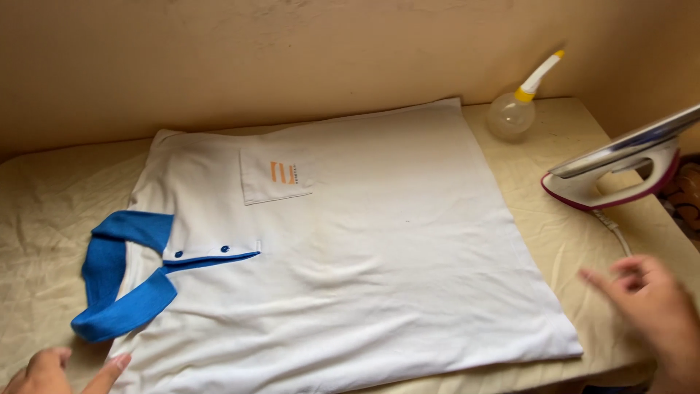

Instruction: Ironing a white polo shirt with a blue collar and sleeves using an iron and spray bottle.

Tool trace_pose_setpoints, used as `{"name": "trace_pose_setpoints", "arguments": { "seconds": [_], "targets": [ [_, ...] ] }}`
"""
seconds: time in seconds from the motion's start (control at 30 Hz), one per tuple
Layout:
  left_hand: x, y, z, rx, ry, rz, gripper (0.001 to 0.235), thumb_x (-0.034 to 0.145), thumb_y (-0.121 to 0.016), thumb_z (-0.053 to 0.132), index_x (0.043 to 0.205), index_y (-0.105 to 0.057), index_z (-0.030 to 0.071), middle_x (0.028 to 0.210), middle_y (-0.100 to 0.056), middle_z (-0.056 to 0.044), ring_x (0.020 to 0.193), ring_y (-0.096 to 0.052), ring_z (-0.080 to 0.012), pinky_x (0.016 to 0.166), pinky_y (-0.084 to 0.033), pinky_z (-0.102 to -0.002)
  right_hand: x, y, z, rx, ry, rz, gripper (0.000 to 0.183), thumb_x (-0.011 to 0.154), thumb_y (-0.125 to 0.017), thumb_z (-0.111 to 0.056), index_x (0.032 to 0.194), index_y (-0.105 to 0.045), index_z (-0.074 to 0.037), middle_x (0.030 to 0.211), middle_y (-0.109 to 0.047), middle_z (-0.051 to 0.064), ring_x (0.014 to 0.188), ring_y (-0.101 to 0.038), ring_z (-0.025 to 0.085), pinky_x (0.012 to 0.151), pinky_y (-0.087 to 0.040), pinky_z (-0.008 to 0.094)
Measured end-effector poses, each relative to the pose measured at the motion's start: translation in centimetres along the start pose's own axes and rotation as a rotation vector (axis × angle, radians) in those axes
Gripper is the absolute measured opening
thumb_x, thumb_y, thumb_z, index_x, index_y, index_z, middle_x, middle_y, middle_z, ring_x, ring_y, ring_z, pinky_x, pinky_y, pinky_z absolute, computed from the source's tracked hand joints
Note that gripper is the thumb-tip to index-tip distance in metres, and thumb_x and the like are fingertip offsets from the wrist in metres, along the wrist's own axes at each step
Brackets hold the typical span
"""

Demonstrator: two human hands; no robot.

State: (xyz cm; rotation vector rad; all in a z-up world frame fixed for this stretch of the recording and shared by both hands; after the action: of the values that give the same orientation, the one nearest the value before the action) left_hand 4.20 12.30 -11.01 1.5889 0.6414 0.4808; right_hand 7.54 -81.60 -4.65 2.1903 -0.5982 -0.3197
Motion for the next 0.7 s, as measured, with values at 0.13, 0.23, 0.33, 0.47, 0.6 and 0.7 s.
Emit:
{"name": "trace_pose_setpoints", "arguments": {
  "seconds": [0.13,0.23,0.33,0.47,0.6,0.7],
  "targets": [
    [-7.9,15.4,14.6,0.103,-0.416,0.009,0.08,0.075,-0.062,0.075,0.137,-0.06,0.025,0.139,-0.067,0.0,0.132,-0.066,-0.0253,0.111,-0.056,-0.042,-0.1,5.2,-6.9,-0.123,0.518,0.574,0.079,0.093,-0.089,0.008,0.149,-0.035,0.02,0.13,-0.05,0.044,0.109,-0.053,0.052,0.092,-0.047,0.056],
    [-13.6,21.9,24.6,-0.123,-0.838,0.031,0.064,0.086,-0.063,0.057,0.13,-0.061,0.011,0.14,-0.062,-0.007,0.126,-0.062,-0.0245,0.105,-0.053,-0.042,6.6,4.4,-5.6,-0.186,0.303,0.373,0.088,0.086,-0.087,-0.009,0.152,-0.036,0.019,0.138,-0.052,0.044,0.116,-0.055,0.057,0.091,-0.047,0.06],
    [-16.5,21.9,32.0,-0.336,-1.164,0.057,0.047,0.09,-0.068,0.038,0.126,-0.065,0.007,0.14,-0.061,-0.015,0.13,-0.057,-0.0299,0.107,-0.046,-0.045,8.7,3.4,-6.1,0.177,0.399,0.248,0.047,0.097,-0.073,0.008,0.135,-0.047,0.018,0.117,-0.062,0.031,0.098,-0.064,0.037,0.081,-0.052,0.042],
    [-17.5,16.8,37.1,-0.393,-1.278,0.041,0.051,0.093,-0.068,0.037,0.133,-0.06,0.007,0.149,-0.053,-0.014,0.138,-0.047,-0.0294,0.114,-0.038,-0.047,11.3,2.8,-5.9,0.355,0.391,0.222,0.025,0.11,-0.069,-0.003,0.133,-0.061,0.002,0.122,-0.066,0.013,0.101,-0.062,0.02,0.087,-0.048,0.03],
    [-18.2,13.6,37.3,-0.407,-1.381,0.093,0.094,0.083,-0.073,0.07,0.143,-0.051,0.001,0.152,-0.048,-0.019,0.143,-0.039,-0.0326,0.116,-0.027,-0.048,10.9,1.8,-7.9,0.533,0.527,0.194,0.03,0.13,-0.058,-0.026,0.141,-0.05,0.001,0.114,-0.059,0.008,0.096,-0.057,0.015,0.088,-0.049,0.026],
    [-17.9,12.7,36.6,-0.41,-1.358,0.166,0.115,0.077,-0.067,0.083,0.149,-0.041,-0.003,0.157,-0.04,-0.021,0.148,-0.031,-0.0343,0.118,-0.02,-0.049,8.3,1.9,-13.0,0.34,0.67,0.282,0.029,0.131,-0.068,-0.017,0.13,-0.058,0.01,0.105,-0.061,0.015,0.084,-0.054,0.02,0.077,-0.045,0.031]
  ]
}}
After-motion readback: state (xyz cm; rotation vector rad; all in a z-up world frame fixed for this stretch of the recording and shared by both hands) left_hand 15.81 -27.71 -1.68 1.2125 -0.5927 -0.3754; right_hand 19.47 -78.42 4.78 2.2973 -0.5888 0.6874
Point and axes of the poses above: each hand's wrist, its own x-axis towards the middle knuckle, its own y-axis out of the back of the hand, z = x × y, the point moved 8 cm from there along x, towards the middle knuckle
